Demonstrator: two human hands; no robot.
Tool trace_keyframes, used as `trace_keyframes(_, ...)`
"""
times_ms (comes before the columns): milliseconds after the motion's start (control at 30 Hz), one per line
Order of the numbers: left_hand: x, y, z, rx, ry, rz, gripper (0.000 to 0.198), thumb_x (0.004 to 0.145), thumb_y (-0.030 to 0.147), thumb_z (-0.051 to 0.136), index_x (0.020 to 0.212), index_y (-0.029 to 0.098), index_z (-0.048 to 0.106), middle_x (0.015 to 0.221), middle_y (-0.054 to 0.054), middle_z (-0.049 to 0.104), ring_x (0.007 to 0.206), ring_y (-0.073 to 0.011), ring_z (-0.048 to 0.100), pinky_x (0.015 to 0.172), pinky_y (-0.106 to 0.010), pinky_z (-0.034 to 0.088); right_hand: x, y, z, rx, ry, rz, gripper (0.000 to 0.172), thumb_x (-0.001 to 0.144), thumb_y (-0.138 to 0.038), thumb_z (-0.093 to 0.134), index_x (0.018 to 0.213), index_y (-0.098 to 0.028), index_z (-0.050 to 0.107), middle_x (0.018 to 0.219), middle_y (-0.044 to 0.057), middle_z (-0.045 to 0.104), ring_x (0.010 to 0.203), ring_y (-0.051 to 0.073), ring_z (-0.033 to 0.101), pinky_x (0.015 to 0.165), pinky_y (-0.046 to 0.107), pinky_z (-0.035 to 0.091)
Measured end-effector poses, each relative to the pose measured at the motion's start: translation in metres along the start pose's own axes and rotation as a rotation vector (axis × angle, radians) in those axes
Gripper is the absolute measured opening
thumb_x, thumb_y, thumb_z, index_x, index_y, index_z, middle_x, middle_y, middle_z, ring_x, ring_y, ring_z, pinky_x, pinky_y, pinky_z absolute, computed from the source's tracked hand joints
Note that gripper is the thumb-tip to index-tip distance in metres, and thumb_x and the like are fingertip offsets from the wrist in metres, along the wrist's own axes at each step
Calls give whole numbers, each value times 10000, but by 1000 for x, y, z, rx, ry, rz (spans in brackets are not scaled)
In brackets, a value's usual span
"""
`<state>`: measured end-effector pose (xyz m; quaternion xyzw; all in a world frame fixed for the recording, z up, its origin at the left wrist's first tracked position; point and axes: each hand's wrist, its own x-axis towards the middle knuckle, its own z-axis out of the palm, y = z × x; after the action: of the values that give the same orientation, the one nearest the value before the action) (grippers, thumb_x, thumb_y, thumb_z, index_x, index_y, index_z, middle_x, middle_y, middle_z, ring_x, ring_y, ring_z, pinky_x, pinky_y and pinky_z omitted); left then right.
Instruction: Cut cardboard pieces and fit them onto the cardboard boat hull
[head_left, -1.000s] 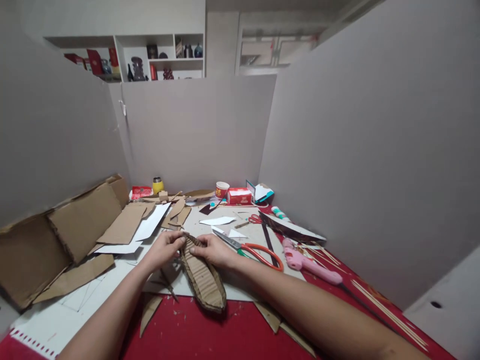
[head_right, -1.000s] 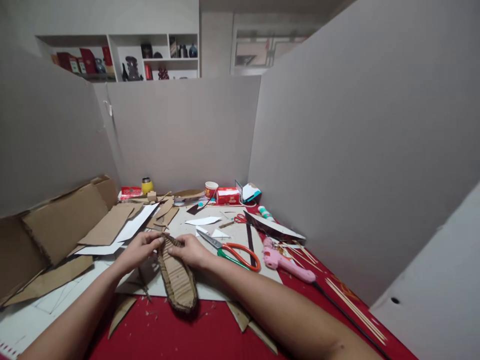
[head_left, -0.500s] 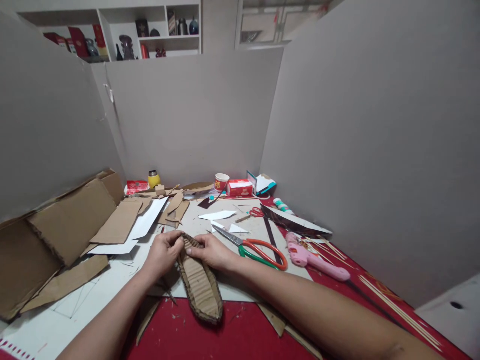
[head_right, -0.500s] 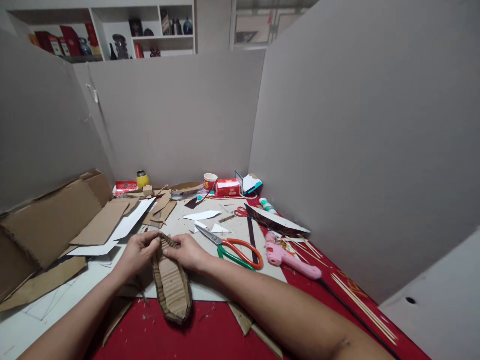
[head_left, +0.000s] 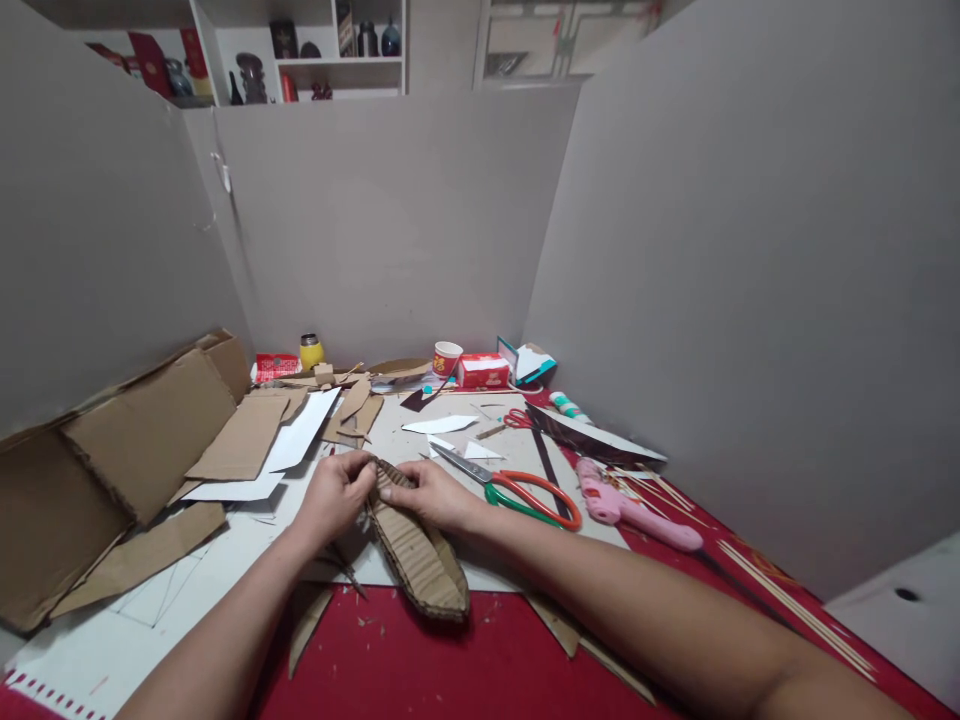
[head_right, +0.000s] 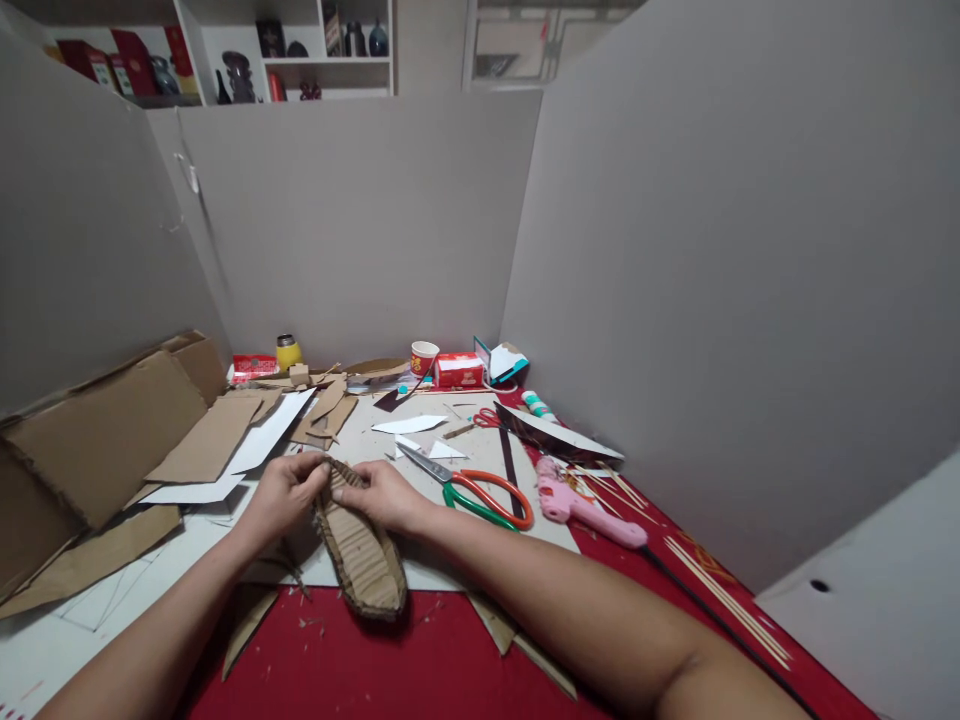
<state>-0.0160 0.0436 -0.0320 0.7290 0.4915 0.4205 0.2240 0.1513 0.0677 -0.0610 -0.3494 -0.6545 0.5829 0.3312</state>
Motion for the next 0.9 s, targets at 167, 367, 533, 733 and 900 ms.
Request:
trace_keyframes(167,1,2,-7,35,160,-15,211,799,260,499,701,164,660,635,3,622,614,-148,531,591,-235,393,-8,-13,-3,-111,16,-68,308,747,-363,673,948,-130,646,851,33,674,769,179,608,692,277,464)
trace_keyframes(367,2,-2,-12,47,303,-73,181,755,260,526,709,173,678,620,6,640,579,-148,532,569,-233,393,-21,-30,3,-528,13,-168,865,656,-540,740,1376,-162,443,1306,162,557,1162,333,521,957,444,398)
trace_keyframes(533,3,-3,-8,-50,297,-159,169,731,289,535,719,174,658,640,0,631,583,-143,534,554,-226,403,-25,-32,10,-791,5,-159,1060,656,-482,730,1498,-118,199,1454,222,381,1283,375,423,1029,476,353)
trace_keyframes(733,8,-7,0,-318,84,-349,280,682,361,588,846,139,638,571,23,577,403,-99,466,409,-212,388,-24,-30,0,-815,37,-161,995,687,-412,703,1494,-104,211,1451,213,389,1297,349,411,1040,457,347)
trace_keyframes(900,7,-9,5,-436,18,-390,236,667,333,592,804,144,624,633,6,607,470,-105,500,433,-206,391,-19,-29,-7,-656,54,-143,833,735,-447,669,1429,-98,369,1393,204,474,1245,343,467,1022,473,360)
